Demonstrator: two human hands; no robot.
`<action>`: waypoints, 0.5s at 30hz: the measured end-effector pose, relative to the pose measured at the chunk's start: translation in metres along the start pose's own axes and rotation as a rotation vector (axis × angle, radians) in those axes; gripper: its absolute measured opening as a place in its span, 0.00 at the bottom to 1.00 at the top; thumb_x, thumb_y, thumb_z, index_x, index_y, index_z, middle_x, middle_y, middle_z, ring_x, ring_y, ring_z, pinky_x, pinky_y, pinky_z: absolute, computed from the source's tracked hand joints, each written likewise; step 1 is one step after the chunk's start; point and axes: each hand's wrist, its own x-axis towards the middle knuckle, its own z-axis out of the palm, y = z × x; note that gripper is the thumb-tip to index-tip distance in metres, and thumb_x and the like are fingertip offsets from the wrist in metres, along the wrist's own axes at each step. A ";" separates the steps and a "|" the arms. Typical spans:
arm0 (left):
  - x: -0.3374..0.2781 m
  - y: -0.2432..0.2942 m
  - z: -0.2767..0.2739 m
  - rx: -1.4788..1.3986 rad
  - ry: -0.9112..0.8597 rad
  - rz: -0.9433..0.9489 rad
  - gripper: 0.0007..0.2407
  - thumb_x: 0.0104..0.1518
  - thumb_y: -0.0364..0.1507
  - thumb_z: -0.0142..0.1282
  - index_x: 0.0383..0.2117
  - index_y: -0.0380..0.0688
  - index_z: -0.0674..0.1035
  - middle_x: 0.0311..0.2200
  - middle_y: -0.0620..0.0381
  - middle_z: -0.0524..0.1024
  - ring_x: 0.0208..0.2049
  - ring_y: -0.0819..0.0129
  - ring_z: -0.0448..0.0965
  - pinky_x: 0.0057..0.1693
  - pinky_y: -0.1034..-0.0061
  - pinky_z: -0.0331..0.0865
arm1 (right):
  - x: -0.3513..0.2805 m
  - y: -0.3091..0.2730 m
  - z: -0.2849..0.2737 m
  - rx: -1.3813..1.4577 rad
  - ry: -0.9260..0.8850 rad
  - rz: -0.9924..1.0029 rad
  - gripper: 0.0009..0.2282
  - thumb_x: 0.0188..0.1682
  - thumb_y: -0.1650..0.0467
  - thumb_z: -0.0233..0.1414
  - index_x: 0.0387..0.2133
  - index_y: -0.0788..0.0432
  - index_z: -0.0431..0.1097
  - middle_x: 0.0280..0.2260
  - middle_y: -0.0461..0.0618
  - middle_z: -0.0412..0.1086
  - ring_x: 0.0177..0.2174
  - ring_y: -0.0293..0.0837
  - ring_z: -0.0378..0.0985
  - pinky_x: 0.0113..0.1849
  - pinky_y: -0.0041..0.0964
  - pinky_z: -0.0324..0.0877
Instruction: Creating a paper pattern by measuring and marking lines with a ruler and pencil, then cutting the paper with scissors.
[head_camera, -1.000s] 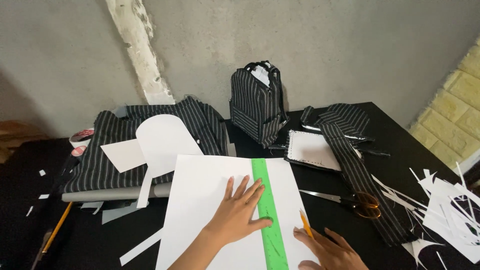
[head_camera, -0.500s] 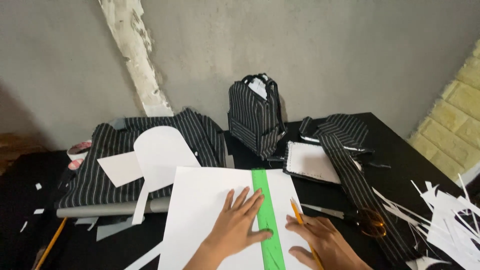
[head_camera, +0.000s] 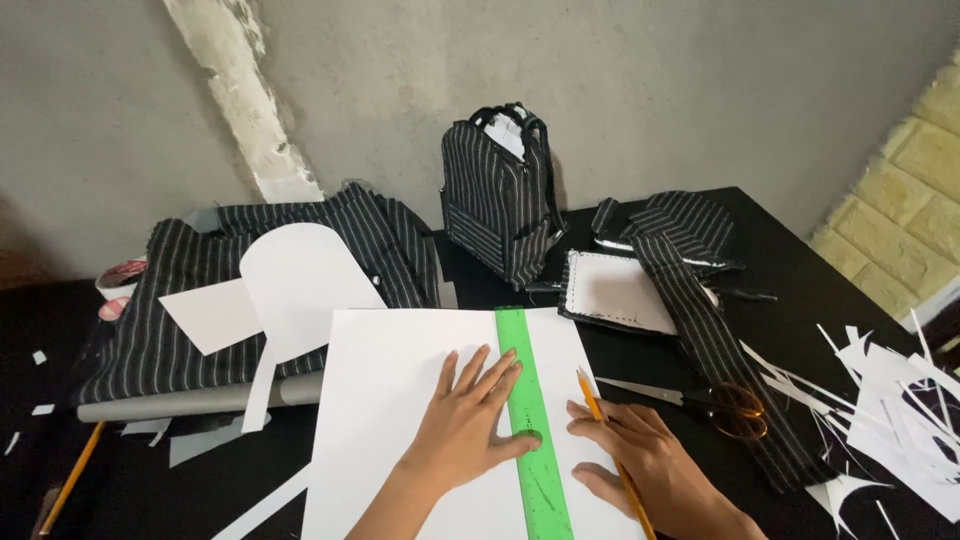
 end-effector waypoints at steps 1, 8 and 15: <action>0.000 0.000 0.003 -0.003 -0.002 -0.001 0.35 0.52 0.54 0.45 0.59 0.39 0.58 0.64 0.54 0.49 0.65 0.53 0.40 0.63 0.49 0.29 | -0.001 0.001 0.000 0.002 -0.003 0.002 0.15 0.43 0.65 0.55 0.42 0.54 0.65 0.50 0.50 0.68 0.49 0.47 0.70 0.44 0.44 0.62; -0.001 -0.002 0.011 0.025 0.089 0.011 0.36 0.50 0.55 0.46 0.58 0.39 0.61 0.63 0.55 0.53 0.64 0.53 0.43 0.64 0.49 0.31 | 0.000 0.000 0.001 -0.012 0.015 -0.012 0.15 0.43 0.64 0.55 0.41 0.55 0.65 0.49 0.49 0.69 0.50 0.46 0.69 0.45 0.43 0.62; -0.002 -0.003 0.012 0.031 0.174 0.037 0.35 0.48 0.53 0.51 0.57 0.38 0.64 0.61 0.55 0.56 0.64 0.54 0.47 0.64 0.50 0.34 | -0.001 0.002 0.003 -0.017 0.048 -0.037 0.18 0.40 0.67 0.59 0.43 0.53 0.62 0.49 0.48 0.69 0.49 0.45 0.70 0.45 0.43 0.63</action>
